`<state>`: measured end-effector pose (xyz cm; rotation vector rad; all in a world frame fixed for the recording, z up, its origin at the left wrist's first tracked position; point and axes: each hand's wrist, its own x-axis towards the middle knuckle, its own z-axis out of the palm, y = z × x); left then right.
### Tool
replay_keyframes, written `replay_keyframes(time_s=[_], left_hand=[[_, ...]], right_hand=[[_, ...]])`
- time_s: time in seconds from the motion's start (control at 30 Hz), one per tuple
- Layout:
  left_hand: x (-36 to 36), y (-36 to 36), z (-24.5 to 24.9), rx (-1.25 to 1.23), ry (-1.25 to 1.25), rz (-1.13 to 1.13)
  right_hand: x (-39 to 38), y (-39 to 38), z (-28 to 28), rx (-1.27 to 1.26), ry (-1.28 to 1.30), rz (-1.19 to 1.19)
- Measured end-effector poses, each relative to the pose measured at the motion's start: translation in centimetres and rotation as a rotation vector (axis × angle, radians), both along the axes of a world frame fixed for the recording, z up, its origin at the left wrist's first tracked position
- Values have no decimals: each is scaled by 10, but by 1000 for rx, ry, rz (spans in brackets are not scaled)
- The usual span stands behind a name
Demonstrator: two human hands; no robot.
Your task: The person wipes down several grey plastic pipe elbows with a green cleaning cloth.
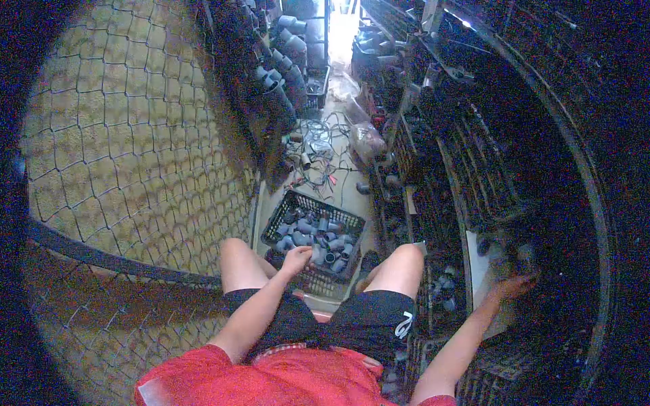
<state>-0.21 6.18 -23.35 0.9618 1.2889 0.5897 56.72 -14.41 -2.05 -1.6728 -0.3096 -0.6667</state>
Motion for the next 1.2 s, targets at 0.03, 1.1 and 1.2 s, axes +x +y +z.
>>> replay_keyframes(time_s=[0.03,1.1,1.2], left_hand=[[1,0,2,28,16,-11],[24,-48,172,385,-103,91],[51,-90,235,718,-186,-45]], right_hand=[[-1,0,-6,-6,0,-2],[-222,24,65,755,354,883],[-323,63,61,739,994,941]])
